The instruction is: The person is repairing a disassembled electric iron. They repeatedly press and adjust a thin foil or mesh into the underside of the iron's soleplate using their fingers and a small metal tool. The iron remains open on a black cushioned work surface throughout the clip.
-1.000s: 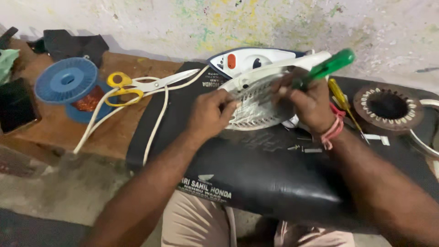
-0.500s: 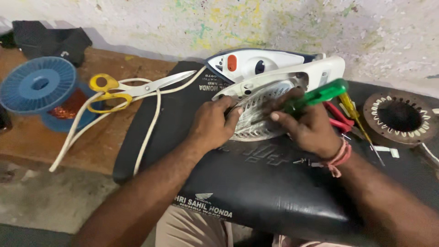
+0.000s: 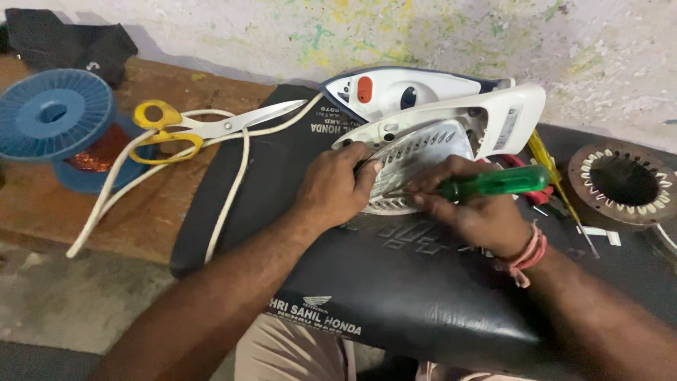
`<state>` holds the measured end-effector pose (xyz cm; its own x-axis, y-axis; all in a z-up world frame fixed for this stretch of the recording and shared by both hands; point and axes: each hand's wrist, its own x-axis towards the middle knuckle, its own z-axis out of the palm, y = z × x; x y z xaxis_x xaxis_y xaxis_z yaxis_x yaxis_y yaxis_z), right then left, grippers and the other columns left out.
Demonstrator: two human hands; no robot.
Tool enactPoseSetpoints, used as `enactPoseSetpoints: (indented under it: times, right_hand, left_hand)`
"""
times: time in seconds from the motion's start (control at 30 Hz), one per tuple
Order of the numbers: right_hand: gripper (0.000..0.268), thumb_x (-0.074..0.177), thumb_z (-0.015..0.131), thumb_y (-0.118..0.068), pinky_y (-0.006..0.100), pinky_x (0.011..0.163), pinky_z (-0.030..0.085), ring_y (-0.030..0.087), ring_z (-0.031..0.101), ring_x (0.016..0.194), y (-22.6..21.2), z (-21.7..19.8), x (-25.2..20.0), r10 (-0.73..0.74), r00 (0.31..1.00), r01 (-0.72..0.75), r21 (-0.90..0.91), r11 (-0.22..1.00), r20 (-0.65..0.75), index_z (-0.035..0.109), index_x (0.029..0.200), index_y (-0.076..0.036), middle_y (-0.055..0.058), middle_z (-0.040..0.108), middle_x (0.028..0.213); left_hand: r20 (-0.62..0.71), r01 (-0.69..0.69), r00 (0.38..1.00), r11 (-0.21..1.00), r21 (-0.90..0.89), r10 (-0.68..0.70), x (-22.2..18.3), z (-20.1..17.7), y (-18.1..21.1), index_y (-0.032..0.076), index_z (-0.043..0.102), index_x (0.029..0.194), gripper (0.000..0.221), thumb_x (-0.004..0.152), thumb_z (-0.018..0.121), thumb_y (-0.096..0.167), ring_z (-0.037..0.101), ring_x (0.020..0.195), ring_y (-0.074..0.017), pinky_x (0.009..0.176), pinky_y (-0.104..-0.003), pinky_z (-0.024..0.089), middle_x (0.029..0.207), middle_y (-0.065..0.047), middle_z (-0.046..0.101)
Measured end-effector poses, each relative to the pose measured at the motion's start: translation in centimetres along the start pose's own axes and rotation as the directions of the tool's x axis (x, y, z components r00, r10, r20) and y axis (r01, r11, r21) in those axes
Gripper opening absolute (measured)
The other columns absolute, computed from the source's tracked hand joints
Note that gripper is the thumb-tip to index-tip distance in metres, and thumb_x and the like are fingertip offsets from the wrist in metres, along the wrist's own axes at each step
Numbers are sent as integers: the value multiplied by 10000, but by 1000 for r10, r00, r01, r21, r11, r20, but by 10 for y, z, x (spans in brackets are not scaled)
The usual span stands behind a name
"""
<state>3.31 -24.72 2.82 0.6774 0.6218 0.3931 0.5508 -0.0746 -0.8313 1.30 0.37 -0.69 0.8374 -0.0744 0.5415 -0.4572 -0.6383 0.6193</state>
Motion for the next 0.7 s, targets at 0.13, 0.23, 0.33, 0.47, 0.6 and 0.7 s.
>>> enactPoseSetpoints:
  times: [0.13, 0.23, 0.33, 0.47, 0.6, 0.7]
  right_hand:
    - [114, 911, 721, 26, 341, 885, 620, 170, 727, 983, 0, 7, -1, 60, 990, -59, 17, 998, -128, 665, 996, -27, 114, 753, 1062]
    - [133, 902, 730, 25, 342, 868, 623, 168, 734, 962, -4, 8, -1, 73, 990, -69, 31, 997, -122, 653, 995, -30, 114, 761, 1045]
    - [154, 890, 737, 31, 342, 845, 606, 175, 721, 959, -5, 11, 2, 99, 989, -94, 45, 995, -113, 645, 997, -29, 126, 752, 1045]
    - [114, 915, 715, 8, 344, 837, 635, 178, 743, 963, -3, 15, 5, 69, 991, -55, 122, 991, -117, 652, 999, -36, 119, 758, 1062]
    - [155, 913, 721, 16, 328, 825, 608, 166, 716, 935, 0, 11, -1, 132, 986, -111, 194, 975, -100, 611, 1011, -33, 110, 749, 1032]
    - [151, 897, 735, 30, 336, 795, 609, 175, 714, 907, 4, 16, -1, 265, 933, -252, 82, 964, -244, 640, 1007, -10, 126, 751, 1030]
  left_hand:
    - [32, 66, 997, 998, 15, -66, -3, -1, -2, 43, 678, 928, 185, 936, 681, 228, 702, 761, -420, 687, -531, 532, 779, -198, 713]
    - [28, 45, 999, 999, -3, -45, -1, 0, -2, 37, 670, 957, 188, 936, 676, 223, 702, 769, -420, 689, -529, 533, 794, -199, 716]
    - [11, 9, 1000, 1000, -28, -8, -1, 0, -3, 30, 661, 986, 190, 937, 668, 213, 704, 777, -417, 690, -526, 534, 821, -195, 724]
    - [40, 76, 996, 997, 8, -76, -4, 0, -4, 40, 661, 932, 188, 946, 671, 227, 702, 770, -420, 690, -531, 531, 785, -196, 715]
    - [-32, -8, 999, 1000, -17, 7, -2, 4, -2, 26, 669, 1009, 208, 925, 671, 217, 698, 787, -432, 681, -534, 530, 834, -205, 721]
    - [1, 49, 999, 999, 15, -49, -5, 2, -5, 39, 675, 939, 197, 937, 681, 236, 696, 780, -434, 689, -538, 528, 802, -203, 718]
